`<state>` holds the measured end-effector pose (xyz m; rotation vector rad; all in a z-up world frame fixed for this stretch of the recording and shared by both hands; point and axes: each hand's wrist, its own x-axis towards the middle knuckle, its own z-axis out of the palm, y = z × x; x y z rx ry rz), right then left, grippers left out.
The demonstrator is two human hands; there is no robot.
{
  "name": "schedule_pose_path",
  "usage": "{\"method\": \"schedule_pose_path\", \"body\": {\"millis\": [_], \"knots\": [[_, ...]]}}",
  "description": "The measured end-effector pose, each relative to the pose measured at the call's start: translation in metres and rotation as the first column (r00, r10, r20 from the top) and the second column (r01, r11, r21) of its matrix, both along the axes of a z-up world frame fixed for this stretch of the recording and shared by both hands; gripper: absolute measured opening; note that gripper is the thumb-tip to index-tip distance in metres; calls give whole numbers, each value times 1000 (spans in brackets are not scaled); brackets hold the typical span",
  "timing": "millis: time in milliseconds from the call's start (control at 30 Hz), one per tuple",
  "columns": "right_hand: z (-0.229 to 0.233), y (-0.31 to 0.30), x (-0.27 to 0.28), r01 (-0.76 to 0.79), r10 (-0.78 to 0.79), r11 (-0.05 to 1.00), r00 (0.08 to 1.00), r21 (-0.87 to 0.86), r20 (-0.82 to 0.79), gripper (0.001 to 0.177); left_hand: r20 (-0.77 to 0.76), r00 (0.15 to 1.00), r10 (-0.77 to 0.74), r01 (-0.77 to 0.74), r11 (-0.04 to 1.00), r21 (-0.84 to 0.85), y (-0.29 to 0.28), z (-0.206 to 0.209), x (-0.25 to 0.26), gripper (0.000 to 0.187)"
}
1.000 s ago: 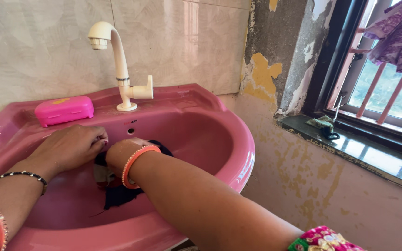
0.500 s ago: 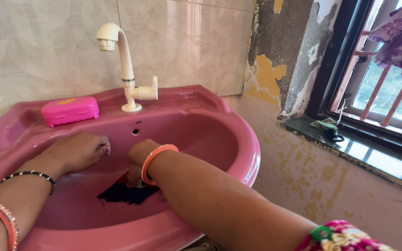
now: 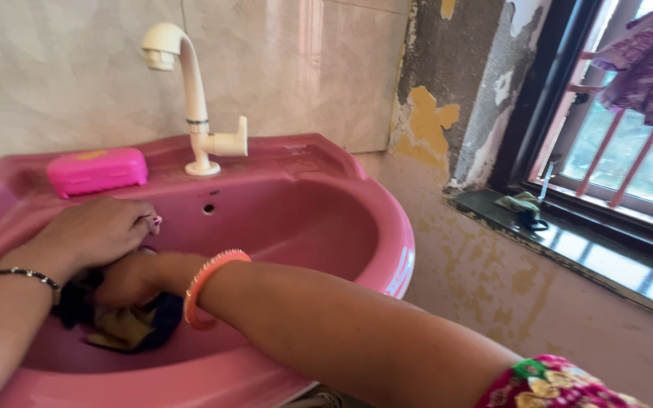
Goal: The person washes a multi-colored cloth in a pink sink, then uses the damp cloth to wipe the tiled wall above the sink and the sink basin itself. The person repeatedly wrings out the cloth and continues wiping the wall and sink surfaces.
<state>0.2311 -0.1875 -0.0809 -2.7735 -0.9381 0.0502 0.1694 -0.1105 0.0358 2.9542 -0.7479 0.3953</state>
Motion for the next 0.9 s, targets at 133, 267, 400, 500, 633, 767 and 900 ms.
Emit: {"method": "schedule_pose_path", "body": {"millis": [133, 267, 400, 500, 633, 767, 900], "knots": [[24, -18, -35, -262, 400, 879, 860, 399, -316, 71, 37, 999, -13, 15, 997, -71, -1, -1, 13, 30], [75, -46, -81, -148, 441, 894, 471, 424, -764, 85, 3, 998, -70, 70, 997, -19, 1, -7, 21, 31], [99, -71, -108, -31, 54, 999, 445, 44, -894, 97, -92, 996, -15, 22, 997, 68, -6, -3, 2, 31], [108, -85, -113, 186, -348, 936, 626, -300, -698, 86, -95, 995, 28, -19, 996, 88, -13, 2, -19, 31], [106, -115, -124, 367, -407, 899, 902, -240, -144, 64, -143, 990, -19, 38, 990, 136, -22, 6, -25, 26], [88, -119, -136, 334, -335, 928, 942, -165, 19, 49, -196, 979, -62, 88, 988, 128, -17, -3, -18, 27], [98, -133, -140, 343, -337, 915, 939, -213, 64, 45, -212, 977, -35, 72, 983, 170, -14, -10, -3, 28]]}}
